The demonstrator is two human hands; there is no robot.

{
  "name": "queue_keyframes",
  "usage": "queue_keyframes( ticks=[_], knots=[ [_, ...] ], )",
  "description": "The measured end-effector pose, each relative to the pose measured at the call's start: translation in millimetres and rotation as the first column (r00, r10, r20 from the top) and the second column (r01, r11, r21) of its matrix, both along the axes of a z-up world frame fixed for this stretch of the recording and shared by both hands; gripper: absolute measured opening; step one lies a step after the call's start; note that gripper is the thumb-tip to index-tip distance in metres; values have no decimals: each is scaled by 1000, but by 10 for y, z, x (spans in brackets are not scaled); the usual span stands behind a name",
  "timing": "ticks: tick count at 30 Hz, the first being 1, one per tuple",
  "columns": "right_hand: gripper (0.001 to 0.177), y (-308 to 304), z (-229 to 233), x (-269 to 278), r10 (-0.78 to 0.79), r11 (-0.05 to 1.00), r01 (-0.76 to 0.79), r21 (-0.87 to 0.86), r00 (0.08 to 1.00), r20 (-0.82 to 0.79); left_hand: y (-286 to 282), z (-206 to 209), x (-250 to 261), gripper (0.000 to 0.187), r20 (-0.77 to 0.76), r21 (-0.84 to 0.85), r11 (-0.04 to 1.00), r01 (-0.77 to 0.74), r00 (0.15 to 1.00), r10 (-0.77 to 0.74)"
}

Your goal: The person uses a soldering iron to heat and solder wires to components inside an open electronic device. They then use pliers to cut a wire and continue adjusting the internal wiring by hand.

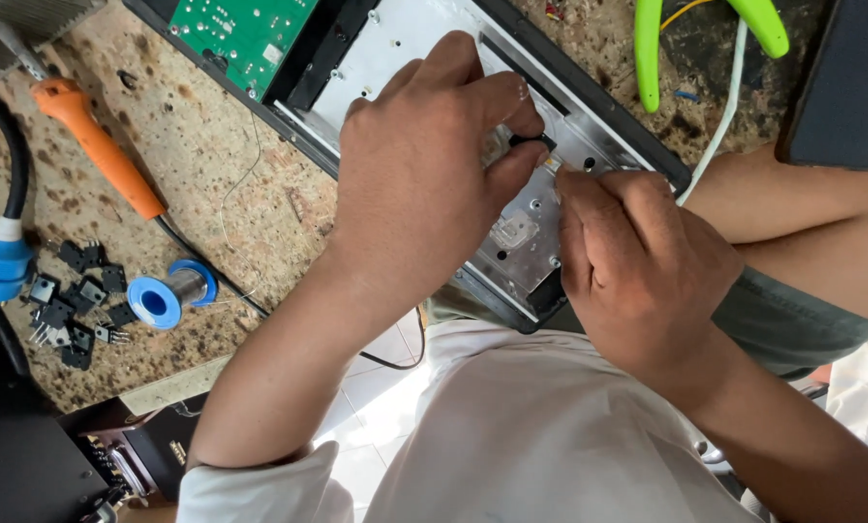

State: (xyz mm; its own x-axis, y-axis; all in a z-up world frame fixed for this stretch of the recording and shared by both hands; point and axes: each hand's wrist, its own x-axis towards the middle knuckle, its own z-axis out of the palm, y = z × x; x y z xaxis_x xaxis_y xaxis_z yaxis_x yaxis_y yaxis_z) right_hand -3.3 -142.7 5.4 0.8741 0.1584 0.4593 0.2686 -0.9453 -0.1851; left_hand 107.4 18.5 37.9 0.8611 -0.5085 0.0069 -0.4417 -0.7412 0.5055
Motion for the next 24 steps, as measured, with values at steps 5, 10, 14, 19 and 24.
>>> queue_keyframes(
  ticks=[5,10,14,19,24],
  knots=[
    [10,-19,79,12,18,999,-17,-37,1000,21,-16,-35,-20,18,55,54,998,-9,998,6],
    [15,-143,187,-53,25,984,-16,-179,999,47,1,-55,-20,17,24,9,1000,-13,1000,13],
    [16,-227,244,19,39,933,10,-359,991,129,4,-82,-13,17,75,-24,1000,-13,997,15],
    [20,-225,214,83,82,945,-46,-325,992,97,10,-105,-19,15,90,-29,1000,-13,996,16],
    [10,-271,42,141,173,982,-171,-77,985,24,-9,-131,-24,18,102,-24,1000,-12,995,14]
  ],
)
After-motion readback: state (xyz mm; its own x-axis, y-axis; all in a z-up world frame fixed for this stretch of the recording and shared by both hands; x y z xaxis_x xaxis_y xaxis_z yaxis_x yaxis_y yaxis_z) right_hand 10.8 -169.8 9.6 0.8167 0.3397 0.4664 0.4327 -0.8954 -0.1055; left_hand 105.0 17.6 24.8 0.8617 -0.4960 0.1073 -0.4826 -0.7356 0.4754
